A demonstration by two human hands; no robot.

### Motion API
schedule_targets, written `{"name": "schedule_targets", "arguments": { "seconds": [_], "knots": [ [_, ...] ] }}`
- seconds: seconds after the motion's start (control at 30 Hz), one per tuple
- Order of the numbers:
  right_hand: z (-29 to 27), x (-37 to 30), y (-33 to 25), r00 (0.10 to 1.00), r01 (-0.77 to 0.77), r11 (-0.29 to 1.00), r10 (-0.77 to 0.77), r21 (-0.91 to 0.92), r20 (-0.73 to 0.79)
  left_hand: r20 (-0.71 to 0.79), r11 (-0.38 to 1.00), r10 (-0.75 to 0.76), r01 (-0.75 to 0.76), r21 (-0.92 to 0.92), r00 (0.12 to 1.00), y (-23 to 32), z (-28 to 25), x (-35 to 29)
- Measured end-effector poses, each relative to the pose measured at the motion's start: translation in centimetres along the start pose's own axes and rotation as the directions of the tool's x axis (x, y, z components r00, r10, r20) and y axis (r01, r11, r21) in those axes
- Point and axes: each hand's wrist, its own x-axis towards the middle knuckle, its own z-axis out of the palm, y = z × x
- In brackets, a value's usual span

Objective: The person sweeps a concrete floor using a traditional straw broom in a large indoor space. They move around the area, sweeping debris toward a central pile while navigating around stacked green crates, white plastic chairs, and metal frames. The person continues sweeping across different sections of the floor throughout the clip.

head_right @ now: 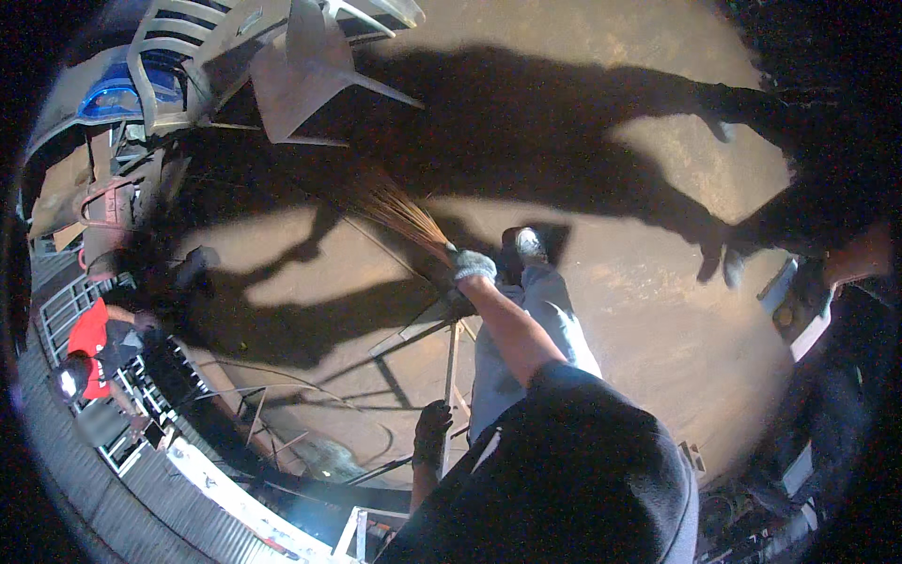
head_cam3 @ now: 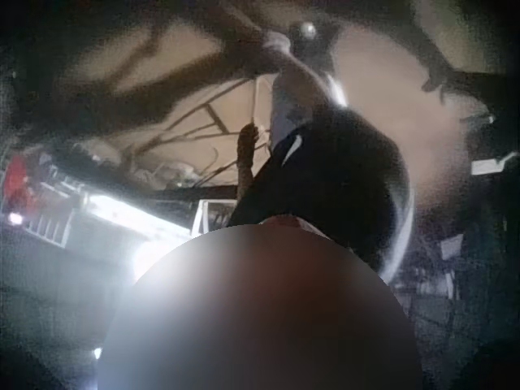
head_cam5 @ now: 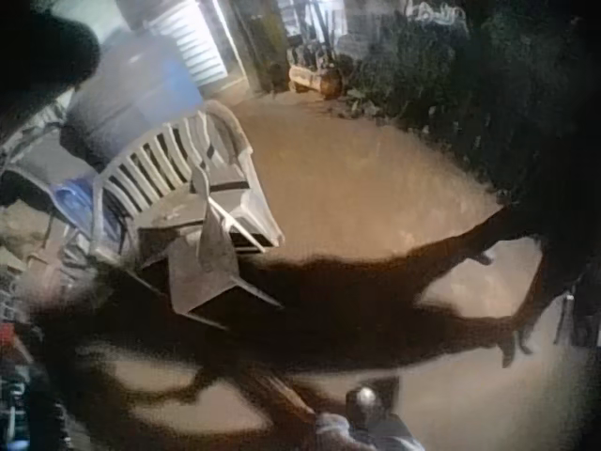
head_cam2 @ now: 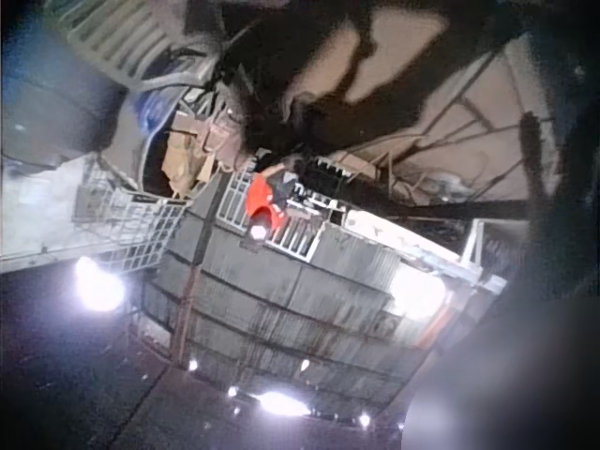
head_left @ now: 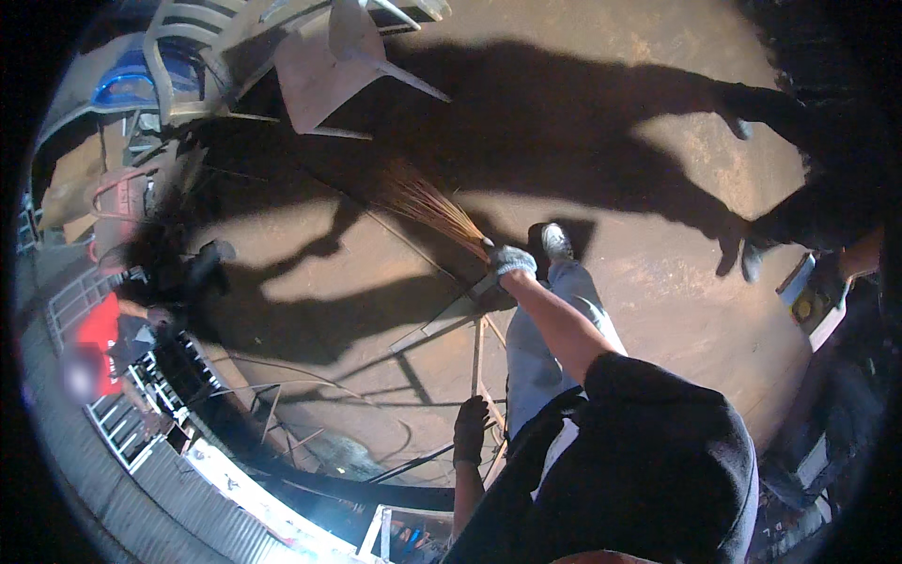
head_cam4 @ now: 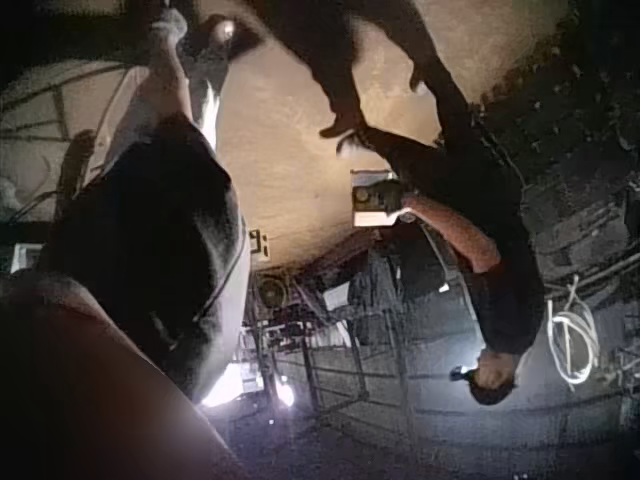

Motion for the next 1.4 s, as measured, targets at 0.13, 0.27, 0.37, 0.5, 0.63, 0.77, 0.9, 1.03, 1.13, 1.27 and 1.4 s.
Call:
{"name": "schedule_targets", "arguments": {
  "seconds": [0.13, 0.27, 0.37, 0.5, 0.63, 0.77, 0.9, 1.03, 1.13, 1.27, 1.4],
  "knots": [
    [0.3, 2.8, 2.9, 0.992, -0.100, 0.959, 0.117, 0.266, -0.050, -0.099, 0.998, -0.068, 0.066, -0.018, 0.993, 0.2, -1.8, -1.3],
    [-2.6, 0.7, 14.3, 0.962, -0.219, 0.951, 0.248, 0.218, -0.117, -0.103, 0.996, -0.064, 0.070, 0.063, 0.993, -0.7, -3.3, -0.5],
    [-3.9, -5.1, 24.3, 0.923, -0.337, 0.892, 0.377, 0.302, -0.083, -0.099, 0.993, -0.120, 0.117, -0.032, 0.988, -0.5, -2.7, 0.4],
    [-3.4, -11.9, 29.4, 0.824, -0.429, 0.834, 0.519, 0.347, -0.227, 0.034, 0.890, 0.223, -0.218, 0.401, 0.974, 1.5, -1.5, 0.8],
    [-3.6, -17.1, 27.6, 0.769, -0.471, 0.735, 0.613, 0.488, -0.180, 0.021, 0.992, 0.097, -0.098, 0.081, 0.995, 1.9, -1.3, 1.0],
    [-3.4, -19.5, 23.1, 0.870, -0.409, 0.878, 0.457, 0.246, -0.185, 0.115, 0.876, 0.314, -0.334, 0.347, 0.943, -0.2, -1.7, 1.9],
    [-2.2, -18.0, 19.6, 0.976, -0.205, 0.978, 0.206, 0.020, -0.074, 0.051, 0.992, 0.078, -0.083, 0.098, 0.996, -2.3, -1.5, 2.5],
    [0.2, -12.4, 17.2, 0.999, -0.013, 0.989, 0.018, -0.146, 0.036, 0.072, 0.927, 0.206, -0.218, 0.305, 0.976, -2.4, -1.9, 1.5],
    [0.7, -8.5, 18.0, 0.996, -0.044, 0.924, 0.068, -0.380, 0.051, 0.073, 0.955, 0.228, -0.238, 0.178, 0.971, -1.8, -2.4, 0.4],
    [-3.4, -9.1, 24.4, 0.954, -0.282, 0.929, 0.246, -0.238, -0.170, -0.034, 0.981, 0.177, -0.174, 0.080, 0.984, -1.2, -2.8, -0.5],
    [-7.7, -14.3, 28.8, 0.865, -0.481, 0.866, 0.442, -0.140, -0.235, -0.029, 0.965, 0.218, -0.211, 0.158, 0.975, -1.0, -2.3, -0.4]
  ]
}}
